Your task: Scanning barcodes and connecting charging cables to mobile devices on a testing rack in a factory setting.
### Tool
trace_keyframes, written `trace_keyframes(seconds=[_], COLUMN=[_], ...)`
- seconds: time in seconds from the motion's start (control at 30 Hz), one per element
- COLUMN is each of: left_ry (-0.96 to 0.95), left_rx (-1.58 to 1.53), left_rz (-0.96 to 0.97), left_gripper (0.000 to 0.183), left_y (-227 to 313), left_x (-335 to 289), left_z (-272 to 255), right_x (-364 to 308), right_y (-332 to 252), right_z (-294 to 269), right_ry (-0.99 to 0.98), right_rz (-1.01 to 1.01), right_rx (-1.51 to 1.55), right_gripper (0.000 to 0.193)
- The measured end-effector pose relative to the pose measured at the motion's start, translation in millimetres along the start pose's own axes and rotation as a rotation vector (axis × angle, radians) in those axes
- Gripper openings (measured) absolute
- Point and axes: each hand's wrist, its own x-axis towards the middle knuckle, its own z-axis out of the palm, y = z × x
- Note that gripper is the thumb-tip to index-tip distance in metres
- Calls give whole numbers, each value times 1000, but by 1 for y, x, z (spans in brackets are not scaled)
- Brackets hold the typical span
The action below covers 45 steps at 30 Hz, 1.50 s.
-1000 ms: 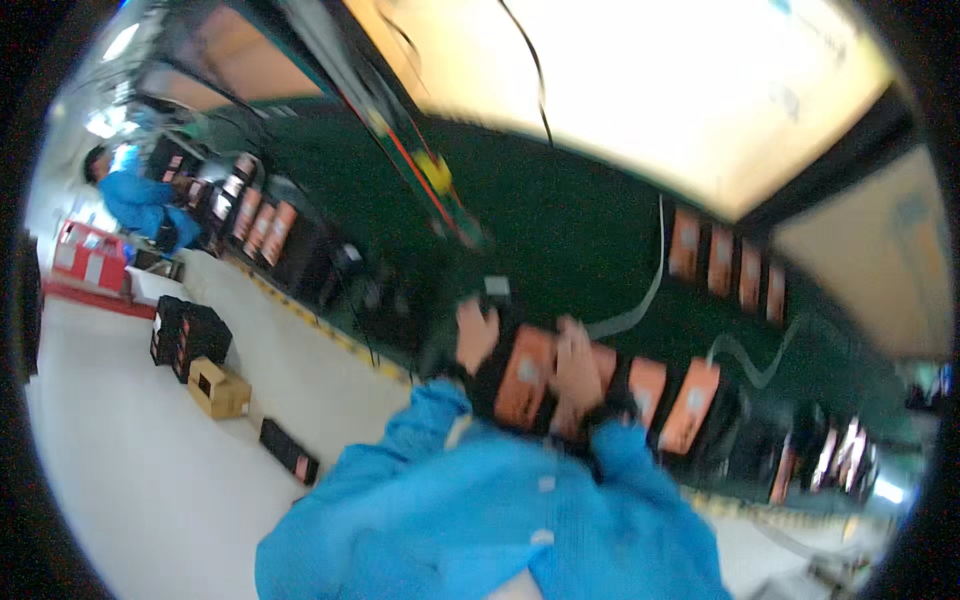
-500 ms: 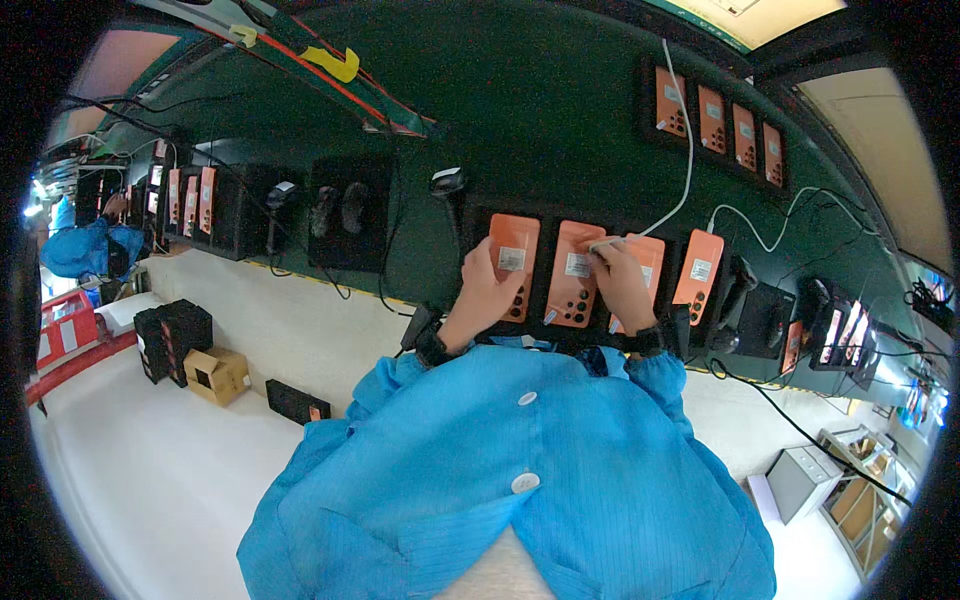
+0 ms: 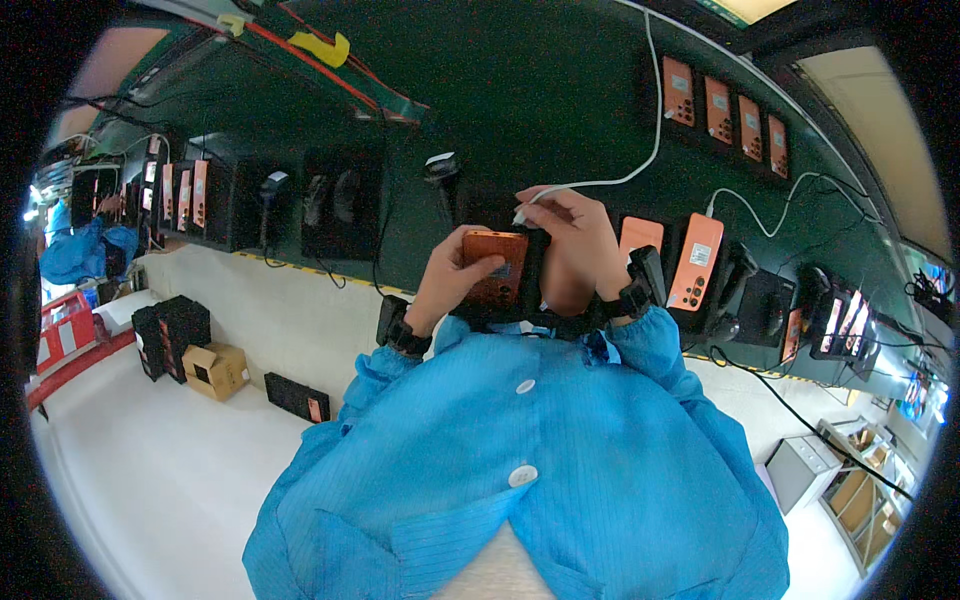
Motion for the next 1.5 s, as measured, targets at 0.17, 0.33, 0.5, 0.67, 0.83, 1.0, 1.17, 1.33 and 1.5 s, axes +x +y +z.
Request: trace_keyframes(seconds=[0.17,0.33,0.5,0.67,0.83,1.0,1.17,1.33,1.5], left_ry=[72,94,83,95,147,198,242,382,-49], left_rx=[59,85,115,139,124,199,417,946,704], left_rz=[52,44,42,72,72,99,207,560,488], left_gripper=[26,25,25,25,27,29,43,41,18], left_y=[18,13,14,6,1,-6,6,-11,-18], left_x=[-8,-11,-11,-11,-8,13,60,64,35], left_z=[1,6,8,9,12,10,10,51,146], right_x=[-5,-6,-8,-13,-11,-27,-89,-163,-236], right_y=[-8,-13,-20,-21,-4,8,56,74,93], right_z=[20,25,25,34,35,22,-16,-63,-98], right_ry=[-62,-87,-144,-143,-71,107,252,295,383], right_rz=[24,-66,-103,-150,-243,-213,3,14,44], right_rx=[-68,-245,-400,-426,-354,-349,-212,-435,-360], right_gripper=[19,17,15,17,18,26,25,25,24])
